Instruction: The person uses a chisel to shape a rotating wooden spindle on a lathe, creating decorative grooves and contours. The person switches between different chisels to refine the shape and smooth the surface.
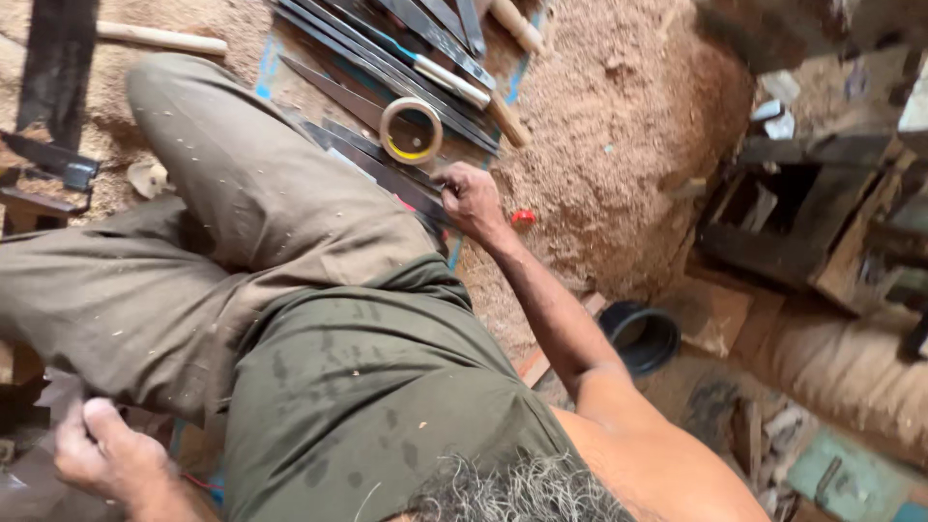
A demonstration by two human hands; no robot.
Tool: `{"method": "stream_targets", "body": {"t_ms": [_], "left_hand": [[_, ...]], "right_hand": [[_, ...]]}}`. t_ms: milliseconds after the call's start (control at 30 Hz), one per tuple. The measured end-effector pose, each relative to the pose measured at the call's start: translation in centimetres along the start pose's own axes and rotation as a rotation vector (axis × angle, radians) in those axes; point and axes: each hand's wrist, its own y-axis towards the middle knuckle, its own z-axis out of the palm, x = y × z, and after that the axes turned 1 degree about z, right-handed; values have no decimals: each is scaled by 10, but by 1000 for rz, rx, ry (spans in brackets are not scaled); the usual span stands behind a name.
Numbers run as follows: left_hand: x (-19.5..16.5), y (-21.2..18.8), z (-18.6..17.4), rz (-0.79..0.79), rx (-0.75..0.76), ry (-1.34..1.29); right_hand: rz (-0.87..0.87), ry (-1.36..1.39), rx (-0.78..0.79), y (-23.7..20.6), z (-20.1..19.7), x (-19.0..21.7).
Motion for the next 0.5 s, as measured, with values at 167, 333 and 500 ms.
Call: {"method": "stream_targets", "body": {"t_ms": [167,333,500], "left_hand": [[7,-13,18,-35,-90,4],[6,-22,21,-71,-166,0],[-12,5,28,-53,-160,-1]], "right_hand": [[94,-186,-190,11,-30,-13],[-221,-349,-181,43,-33,22],[-148,-394,-54,66,-20,40]]}}
